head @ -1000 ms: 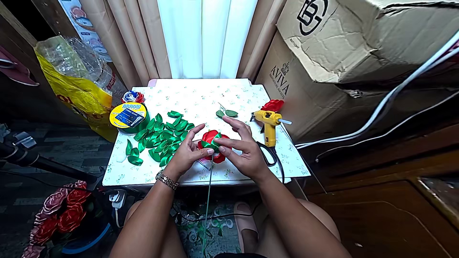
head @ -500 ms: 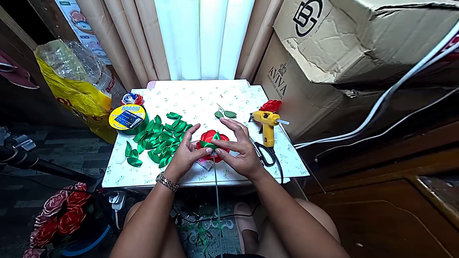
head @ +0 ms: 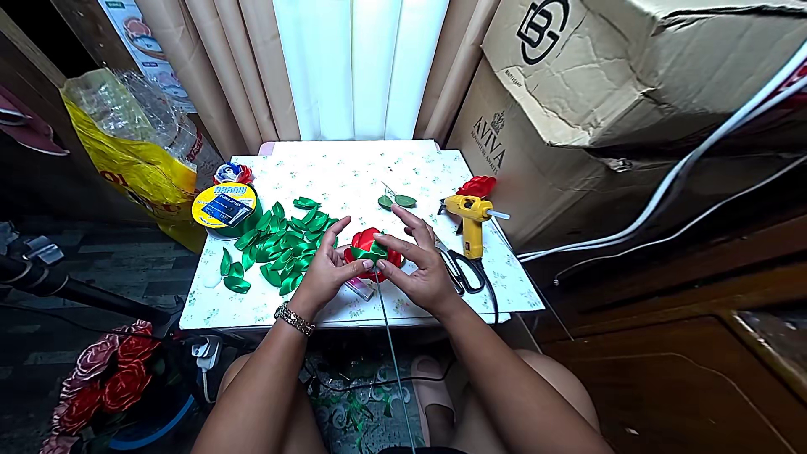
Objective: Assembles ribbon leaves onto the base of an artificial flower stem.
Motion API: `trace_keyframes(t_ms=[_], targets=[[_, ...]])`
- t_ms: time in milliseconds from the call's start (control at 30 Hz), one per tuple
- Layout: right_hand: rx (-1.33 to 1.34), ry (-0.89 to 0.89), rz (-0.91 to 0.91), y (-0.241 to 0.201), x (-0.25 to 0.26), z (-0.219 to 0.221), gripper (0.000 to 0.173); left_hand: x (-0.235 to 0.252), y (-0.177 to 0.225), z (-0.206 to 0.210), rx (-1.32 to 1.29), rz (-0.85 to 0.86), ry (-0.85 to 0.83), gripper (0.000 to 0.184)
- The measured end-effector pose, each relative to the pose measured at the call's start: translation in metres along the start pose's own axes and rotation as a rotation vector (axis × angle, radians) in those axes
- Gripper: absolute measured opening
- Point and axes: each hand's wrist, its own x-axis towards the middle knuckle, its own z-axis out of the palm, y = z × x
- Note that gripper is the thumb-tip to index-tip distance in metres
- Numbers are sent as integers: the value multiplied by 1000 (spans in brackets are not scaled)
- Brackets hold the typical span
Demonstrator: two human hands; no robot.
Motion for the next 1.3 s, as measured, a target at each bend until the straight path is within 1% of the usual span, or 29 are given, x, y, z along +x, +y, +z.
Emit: trace_keyframes(t_ms=[200,233,267,300,367,400,600,767,833,900,1000,1067,1200,1300], targets=[[3,-6,96,-2,0,-1,64,0,0,0,14,-3,0,83],[13,-4,100,-1,-1,-1,67,0,0,0,9,-1,-1,83],[21,3,94,-1,-1,-1,65,0,0,0,4,3,0,83],[34,19,77,0,-2,0,58,0,0,0,-3,10,0,83],[64,42,38,1,-3,3,36,0,0,-1,-23,21,-7,82],[76,39,40,1,-3,4,31,0,-1,-1,-32,27,-10,81],[145,4,137,-1,-4,5,40,-1,0,-2,-49,41,-31,83],[175,39,149,-3,-3,4,60,-1,0,-1,-62,57,-28,84],[198,73,170,-4,-1,4,56,-1,0,-1,-51,76,-20,86],[214,92,199,-6,0,2,46,-1,0,0,-25,93,-23,88],[210,98,248,-10,2,-3,25,-2,1,1,5,93,-40,89],[195,103,246,-10,3,-6,17,-3,2,2,26,88,-32,90],[191,88,247,-9,5,-10,16,-2,0,2,35,83,-33,90],[164,64,311,-10,6,-12,25,-2,-1,4,52,76,-38,92]])
